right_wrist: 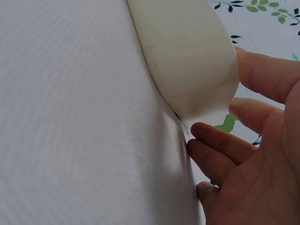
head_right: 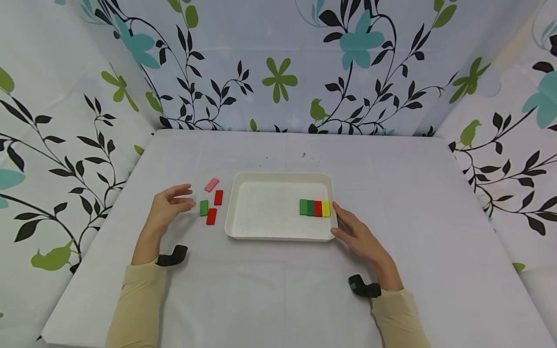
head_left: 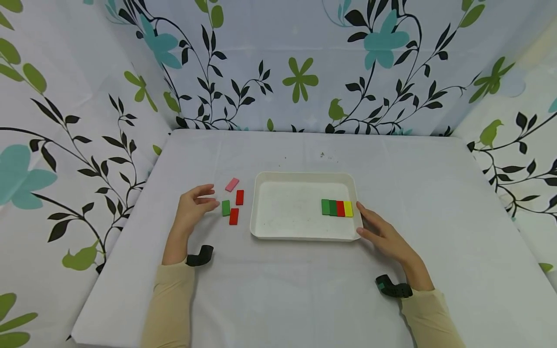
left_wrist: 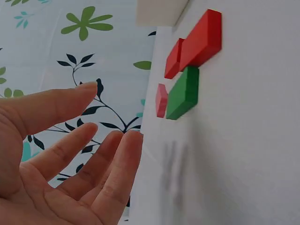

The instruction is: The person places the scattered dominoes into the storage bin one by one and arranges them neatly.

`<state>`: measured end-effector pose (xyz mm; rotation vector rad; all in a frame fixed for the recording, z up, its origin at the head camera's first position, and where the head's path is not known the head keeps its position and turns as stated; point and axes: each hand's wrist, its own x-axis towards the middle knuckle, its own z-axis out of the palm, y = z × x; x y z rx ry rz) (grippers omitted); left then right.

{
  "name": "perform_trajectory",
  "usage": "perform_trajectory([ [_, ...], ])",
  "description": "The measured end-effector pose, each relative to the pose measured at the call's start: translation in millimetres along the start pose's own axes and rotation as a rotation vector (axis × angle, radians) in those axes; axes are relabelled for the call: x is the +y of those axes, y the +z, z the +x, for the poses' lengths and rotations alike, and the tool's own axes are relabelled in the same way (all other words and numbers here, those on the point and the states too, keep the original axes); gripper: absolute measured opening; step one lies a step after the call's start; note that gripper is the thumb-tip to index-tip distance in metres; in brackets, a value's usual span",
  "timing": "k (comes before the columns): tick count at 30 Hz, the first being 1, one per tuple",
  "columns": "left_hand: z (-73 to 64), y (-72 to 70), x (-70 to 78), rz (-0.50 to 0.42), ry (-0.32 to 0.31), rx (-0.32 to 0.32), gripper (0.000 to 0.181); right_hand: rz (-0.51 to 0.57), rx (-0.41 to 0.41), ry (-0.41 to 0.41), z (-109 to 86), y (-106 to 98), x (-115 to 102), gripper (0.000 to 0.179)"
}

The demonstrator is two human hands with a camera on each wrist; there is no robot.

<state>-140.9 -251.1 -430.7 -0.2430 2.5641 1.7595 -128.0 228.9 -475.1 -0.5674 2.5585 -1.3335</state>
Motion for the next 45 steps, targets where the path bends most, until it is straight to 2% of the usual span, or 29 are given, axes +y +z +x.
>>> perform_trajectory([
  [5,3.3,0.6,-16.2,0.025,-0.032,-0.024,0.058,0.003,-0.010,0.001,-0.1,-0.4,-0.9,0.066],
  [8,4.6,2.0,-22.5,0.058,-0.047,-0.061,0.060,0.000,-0.013,0.008,-0.8,-0.3,-1.5,0.066],
  [12,6.9,3.1,-25.6,0.097,-0.047,-0.129,0.061,-0.002,-0.006,0.022,-1.2,0.0,-1.8,0.065],
  [16,8.0,3.7,-27.0,0.116,-0.040,-0.165,0.063,0.001,0.001,0.019,-1.5,-0.2,-2.2,0.066],
  [24,8.1,7.4,-32.4,0.218,-0.019,-0.159,0.065,-0.002,-0.003,-0.003,-1.4,0.6,-0.7,0.066],
  [31,10.1,10.2,-33.2,0.269,0.017,-0.125,0.062,-0.009,0.008,0.010,-1.5,0.3,-2.1,0.066],
  [45,10.7,13.7,-33.7,0.277,0.007,-0.085,0.049,-0.018,0.003,0.023,-1.7,0.1,-2.2,0.066],
])
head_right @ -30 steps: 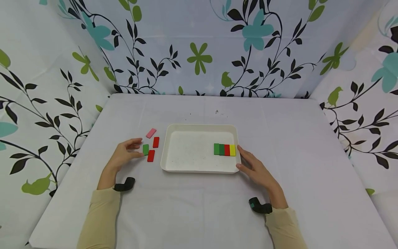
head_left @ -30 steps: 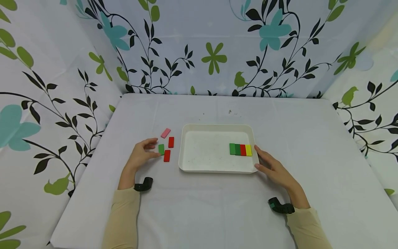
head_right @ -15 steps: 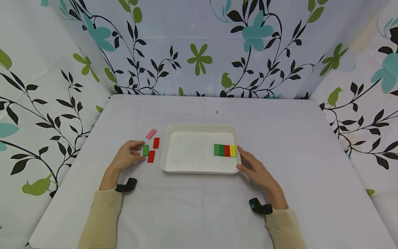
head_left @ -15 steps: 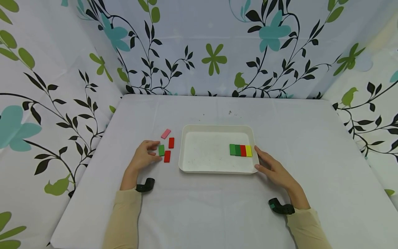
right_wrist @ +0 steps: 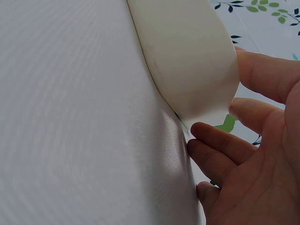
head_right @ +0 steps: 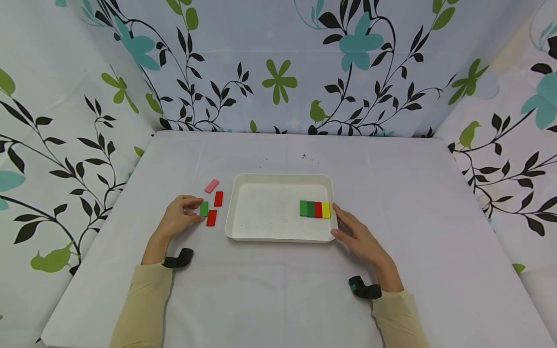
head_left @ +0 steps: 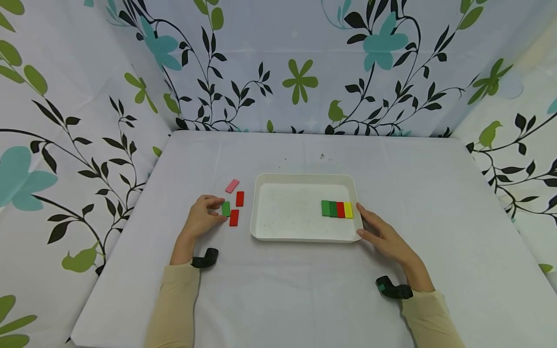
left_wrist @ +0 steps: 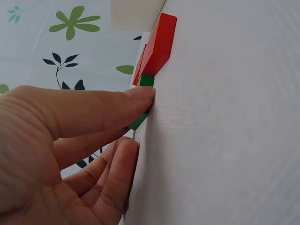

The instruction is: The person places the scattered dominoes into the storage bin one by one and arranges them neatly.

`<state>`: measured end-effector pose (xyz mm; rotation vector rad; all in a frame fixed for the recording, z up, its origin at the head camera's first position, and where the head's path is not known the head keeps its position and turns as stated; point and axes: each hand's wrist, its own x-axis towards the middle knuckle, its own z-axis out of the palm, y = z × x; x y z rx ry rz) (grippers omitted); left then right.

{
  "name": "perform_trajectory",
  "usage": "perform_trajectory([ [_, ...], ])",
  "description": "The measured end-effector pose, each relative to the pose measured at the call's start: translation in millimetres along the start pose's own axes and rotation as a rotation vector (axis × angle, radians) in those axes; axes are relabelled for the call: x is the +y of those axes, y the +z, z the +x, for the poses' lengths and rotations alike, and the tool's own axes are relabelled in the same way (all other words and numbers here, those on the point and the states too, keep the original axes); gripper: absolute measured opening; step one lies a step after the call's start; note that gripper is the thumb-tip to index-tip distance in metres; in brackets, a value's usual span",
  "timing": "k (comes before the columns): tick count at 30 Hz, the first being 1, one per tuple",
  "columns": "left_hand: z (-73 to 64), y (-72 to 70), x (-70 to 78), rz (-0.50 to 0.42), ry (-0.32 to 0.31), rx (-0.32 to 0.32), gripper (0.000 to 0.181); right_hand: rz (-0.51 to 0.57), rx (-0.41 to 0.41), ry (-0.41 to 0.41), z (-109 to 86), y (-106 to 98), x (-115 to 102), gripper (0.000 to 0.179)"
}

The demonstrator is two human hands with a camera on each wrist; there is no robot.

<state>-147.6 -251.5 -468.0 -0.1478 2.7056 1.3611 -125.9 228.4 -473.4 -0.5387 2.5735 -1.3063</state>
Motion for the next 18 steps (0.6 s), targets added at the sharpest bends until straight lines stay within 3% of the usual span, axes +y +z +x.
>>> perform_trajectory([
  [18,-1.6,-0.5,2.4,-0.031,-0.021,0.035,0.048,-0.001,0.003,0.010,0.2,0.0,-0.2,0.065],
])
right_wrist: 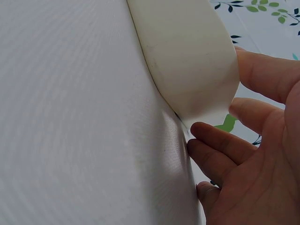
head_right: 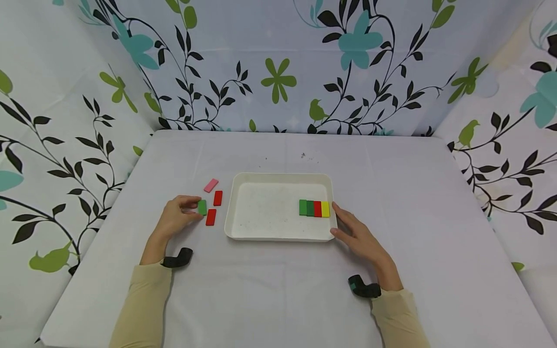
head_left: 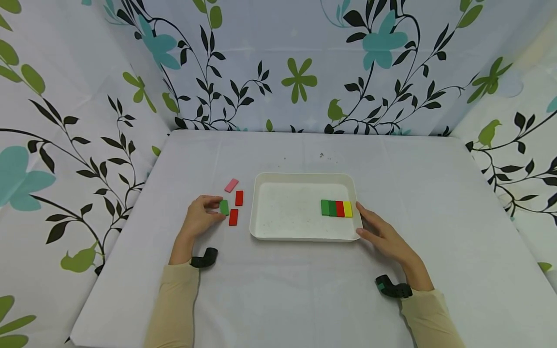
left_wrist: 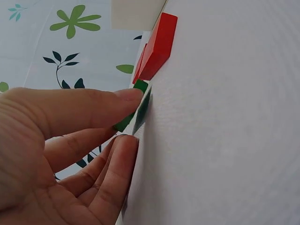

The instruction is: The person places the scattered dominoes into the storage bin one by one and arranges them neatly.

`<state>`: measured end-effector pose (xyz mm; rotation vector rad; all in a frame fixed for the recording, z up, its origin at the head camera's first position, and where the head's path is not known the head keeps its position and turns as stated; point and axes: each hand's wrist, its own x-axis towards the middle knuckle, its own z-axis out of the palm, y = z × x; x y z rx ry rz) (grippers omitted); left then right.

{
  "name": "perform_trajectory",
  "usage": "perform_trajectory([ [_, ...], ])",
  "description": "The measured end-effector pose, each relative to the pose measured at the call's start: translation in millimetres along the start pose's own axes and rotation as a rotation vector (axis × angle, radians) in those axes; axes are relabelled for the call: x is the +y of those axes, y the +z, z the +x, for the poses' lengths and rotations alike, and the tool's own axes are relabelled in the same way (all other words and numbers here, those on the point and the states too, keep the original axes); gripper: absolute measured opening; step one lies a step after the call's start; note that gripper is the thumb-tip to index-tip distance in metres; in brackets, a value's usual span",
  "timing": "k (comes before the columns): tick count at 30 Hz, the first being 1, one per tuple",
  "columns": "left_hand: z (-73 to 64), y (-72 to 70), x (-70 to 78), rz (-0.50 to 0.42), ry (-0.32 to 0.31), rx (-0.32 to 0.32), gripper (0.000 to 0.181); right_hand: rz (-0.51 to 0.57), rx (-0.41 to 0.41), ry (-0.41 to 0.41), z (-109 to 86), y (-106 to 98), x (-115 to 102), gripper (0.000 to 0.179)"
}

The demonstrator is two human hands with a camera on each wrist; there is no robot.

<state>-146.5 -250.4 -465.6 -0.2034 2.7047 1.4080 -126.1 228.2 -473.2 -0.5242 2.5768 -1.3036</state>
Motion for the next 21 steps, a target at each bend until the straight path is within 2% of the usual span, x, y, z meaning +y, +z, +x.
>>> perform_trajectory([
  [5,0.0,-1.3,-1.2,-0.033,-0.006,0.016,0.048,-0.004,0.000,0.004,-0.2,-0.2,-0.6,0.065],
  [12,-2.9,-5.8,2.5,-0.167,-0.016,0.027,0.050,-0.005,-0.001,0.002,0.2,-0.6,-1.2,0.065],
  [18,-8.1,-10.2,16.3,-0.341,0.045,0.034,0.051,-0.003,0.000,0.004,0.2,-0.5,-0.7,0.065],
  [21,-9.2,-9.8,24.7,-0.387,0.091,0.033,0.051,-0.006,-0.002,0.001,0.2,-0.5,0.2,0.065],
])
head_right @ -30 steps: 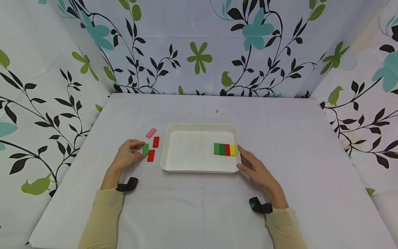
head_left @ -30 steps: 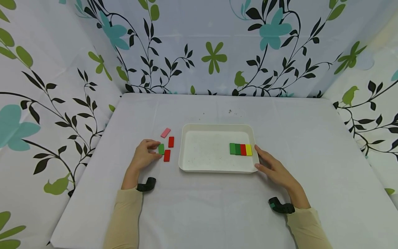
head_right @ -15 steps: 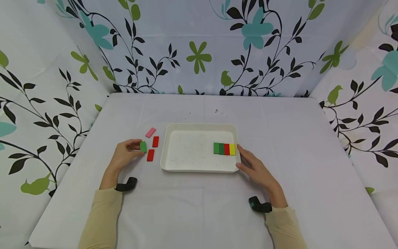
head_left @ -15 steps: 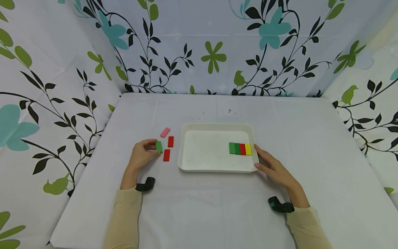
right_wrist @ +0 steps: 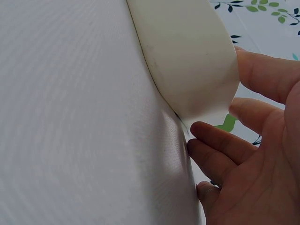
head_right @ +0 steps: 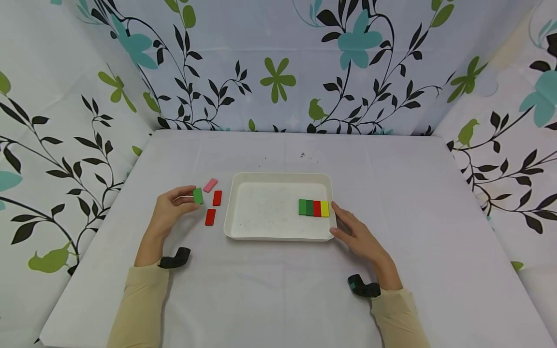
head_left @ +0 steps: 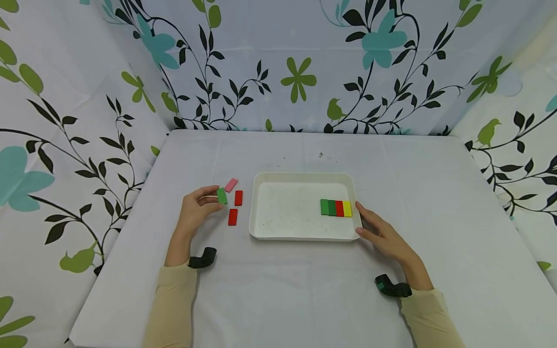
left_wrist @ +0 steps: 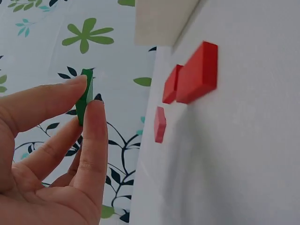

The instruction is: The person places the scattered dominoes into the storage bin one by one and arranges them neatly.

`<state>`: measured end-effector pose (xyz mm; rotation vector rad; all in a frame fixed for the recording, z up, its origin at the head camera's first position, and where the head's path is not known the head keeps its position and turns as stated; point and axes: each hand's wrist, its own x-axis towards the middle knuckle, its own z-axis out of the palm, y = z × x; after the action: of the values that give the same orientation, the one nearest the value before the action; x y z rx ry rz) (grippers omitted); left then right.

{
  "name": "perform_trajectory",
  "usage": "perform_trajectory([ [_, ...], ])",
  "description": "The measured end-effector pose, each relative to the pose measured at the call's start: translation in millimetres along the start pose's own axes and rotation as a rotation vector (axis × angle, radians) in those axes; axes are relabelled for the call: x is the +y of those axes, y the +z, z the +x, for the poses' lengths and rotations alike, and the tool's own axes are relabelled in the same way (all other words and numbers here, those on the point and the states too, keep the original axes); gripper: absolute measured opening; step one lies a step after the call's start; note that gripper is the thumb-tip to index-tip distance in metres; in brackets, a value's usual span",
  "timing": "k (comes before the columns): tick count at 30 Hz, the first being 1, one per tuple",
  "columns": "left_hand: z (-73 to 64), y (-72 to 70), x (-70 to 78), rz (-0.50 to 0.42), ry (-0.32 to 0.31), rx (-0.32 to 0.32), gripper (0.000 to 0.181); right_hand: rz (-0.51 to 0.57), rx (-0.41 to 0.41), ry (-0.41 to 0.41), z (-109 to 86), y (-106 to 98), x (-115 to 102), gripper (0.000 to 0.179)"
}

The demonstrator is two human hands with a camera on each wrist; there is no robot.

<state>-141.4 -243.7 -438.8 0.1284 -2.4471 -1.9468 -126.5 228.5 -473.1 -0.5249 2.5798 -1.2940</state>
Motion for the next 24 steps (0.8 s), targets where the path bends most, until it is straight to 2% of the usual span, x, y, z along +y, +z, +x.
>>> perform_trajectory([
  [5,2.4,11.3,16.5,-0.028,0.054,-0.030,0.052,0.000,0.002,-0.009,-0.6,0.1,1.3,0.065],
  [10,9.7,29.0,31.2,-0.031,0.090,-0.071,0.052,0.003,0.001,-0.012,-0.2,0.4,1.5,0.066],
  [18,21.2,67.4,53.5,-0.052,0.074,-0.142,0.051,0.008,0.004,-0.003,-0.1,-0.1,1.4,0.066],
  [24,26.7,95.4,61.9,-0.070,0.081,-0.195,0.050,0.006,0.001,0.001,-0.4,-0.3,0.3,0.065],
])
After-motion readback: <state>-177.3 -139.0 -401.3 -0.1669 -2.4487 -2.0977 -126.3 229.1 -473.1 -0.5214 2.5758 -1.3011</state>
